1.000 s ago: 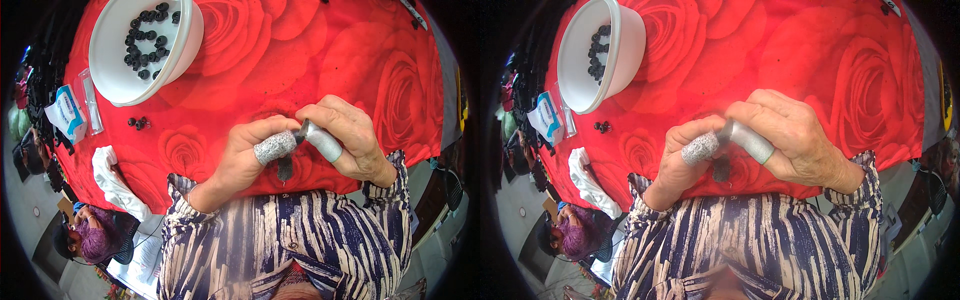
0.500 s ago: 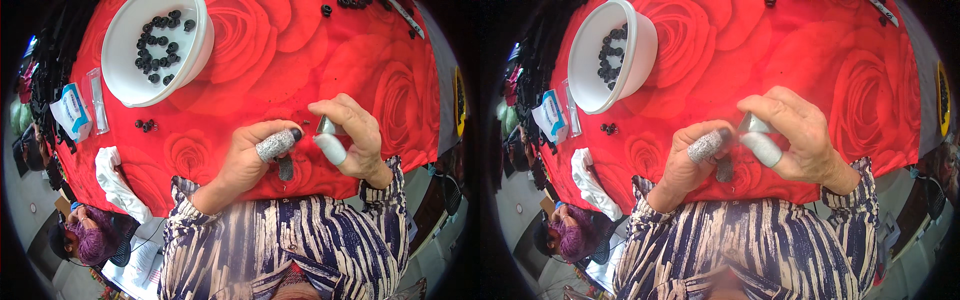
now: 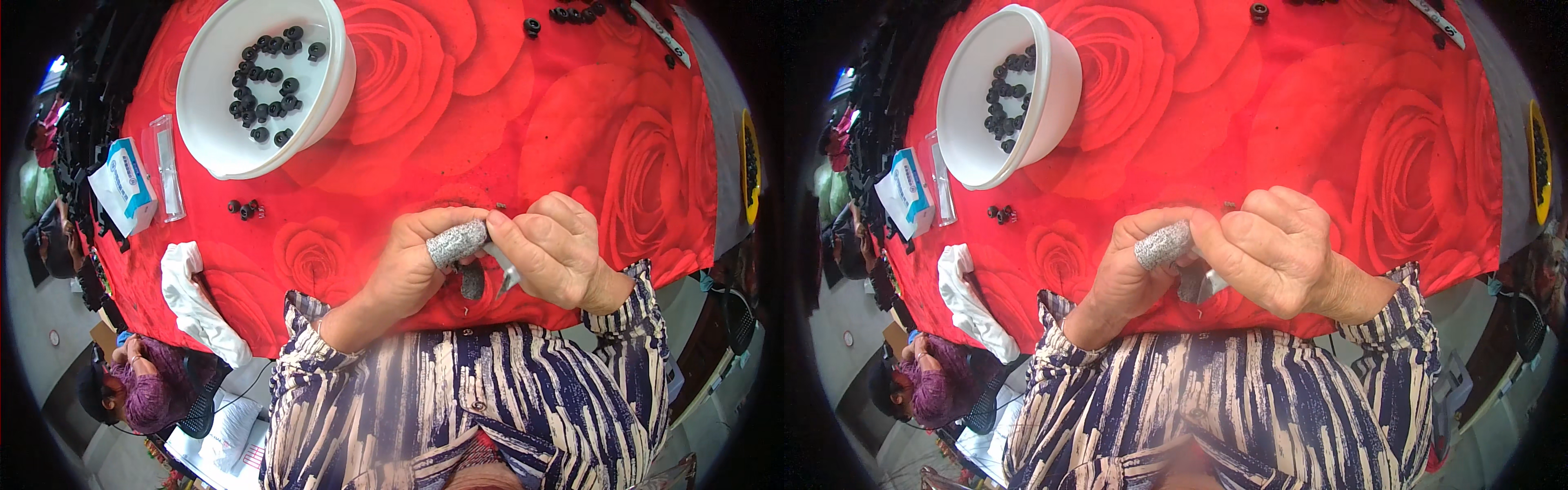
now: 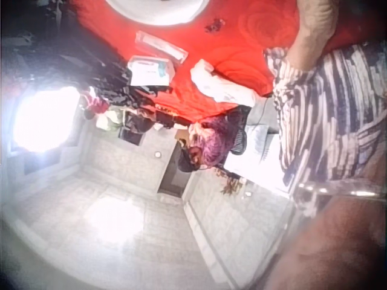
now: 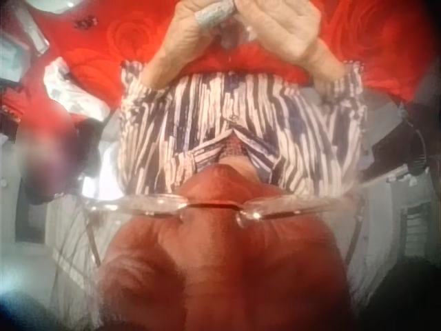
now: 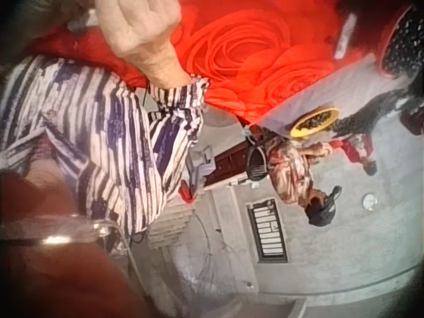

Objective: The person assembles small black plastic components by hand, taking them from a white bowl and joining them together.

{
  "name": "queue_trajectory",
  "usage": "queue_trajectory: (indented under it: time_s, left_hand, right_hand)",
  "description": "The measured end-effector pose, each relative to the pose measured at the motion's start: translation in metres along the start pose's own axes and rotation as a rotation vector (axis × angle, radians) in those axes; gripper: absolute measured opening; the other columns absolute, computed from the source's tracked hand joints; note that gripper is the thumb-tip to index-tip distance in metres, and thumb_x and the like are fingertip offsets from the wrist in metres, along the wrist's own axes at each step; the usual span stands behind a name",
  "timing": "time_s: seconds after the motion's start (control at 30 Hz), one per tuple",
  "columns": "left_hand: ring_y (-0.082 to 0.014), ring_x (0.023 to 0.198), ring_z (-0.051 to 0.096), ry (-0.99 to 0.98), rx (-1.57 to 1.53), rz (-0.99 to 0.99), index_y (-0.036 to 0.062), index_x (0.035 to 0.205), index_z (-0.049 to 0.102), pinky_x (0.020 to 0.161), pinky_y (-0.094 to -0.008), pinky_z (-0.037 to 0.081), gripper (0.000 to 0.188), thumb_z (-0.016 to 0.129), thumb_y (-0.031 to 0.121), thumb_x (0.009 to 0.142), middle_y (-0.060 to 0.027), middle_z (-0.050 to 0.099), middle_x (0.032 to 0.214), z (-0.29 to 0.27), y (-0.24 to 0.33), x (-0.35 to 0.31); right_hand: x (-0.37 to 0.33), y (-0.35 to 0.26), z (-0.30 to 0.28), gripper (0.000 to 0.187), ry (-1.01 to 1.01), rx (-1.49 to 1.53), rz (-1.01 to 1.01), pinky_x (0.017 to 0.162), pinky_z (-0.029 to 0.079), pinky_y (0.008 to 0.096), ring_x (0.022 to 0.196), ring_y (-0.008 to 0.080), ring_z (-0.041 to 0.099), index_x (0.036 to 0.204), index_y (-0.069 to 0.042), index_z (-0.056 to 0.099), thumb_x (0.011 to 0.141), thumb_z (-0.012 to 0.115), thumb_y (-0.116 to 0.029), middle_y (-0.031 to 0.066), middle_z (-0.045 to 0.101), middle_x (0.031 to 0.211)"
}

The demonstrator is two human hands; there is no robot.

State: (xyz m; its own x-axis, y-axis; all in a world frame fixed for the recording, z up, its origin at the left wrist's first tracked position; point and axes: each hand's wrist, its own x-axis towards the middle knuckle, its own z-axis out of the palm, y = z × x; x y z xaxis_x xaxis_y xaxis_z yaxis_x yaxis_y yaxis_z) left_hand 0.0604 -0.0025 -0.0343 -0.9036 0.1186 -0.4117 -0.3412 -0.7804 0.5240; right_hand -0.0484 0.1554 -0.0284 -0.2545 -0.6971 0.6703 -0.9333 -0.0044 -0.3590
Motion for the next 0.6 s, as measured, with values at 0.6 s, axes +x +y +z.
queue_trajectory:
  time_s: [0.6]
  left_hand:
    - [-0.0118, 0.075, 0.058, 0.001, 0.002, -0.007, 0.0018, 0.112, 0.061, 0.062, -0.0266, 0.049, 0.026, 0.060, 0.016, 0.090, -0.0039, 0.062, 0.089, -0.011, -0.007, 0.004]
  right_hand:
    - [0.003, -0.004, 0.000, 0.037, 0.045, -0.052, -0.031, 0.040, 0.031, 0.0274, 0.049, 0.0124, 0.043, 0.088, 0.004, 0.061, 0.052, 0.064, -0.004, 0.0008, 0.045, 0.062]
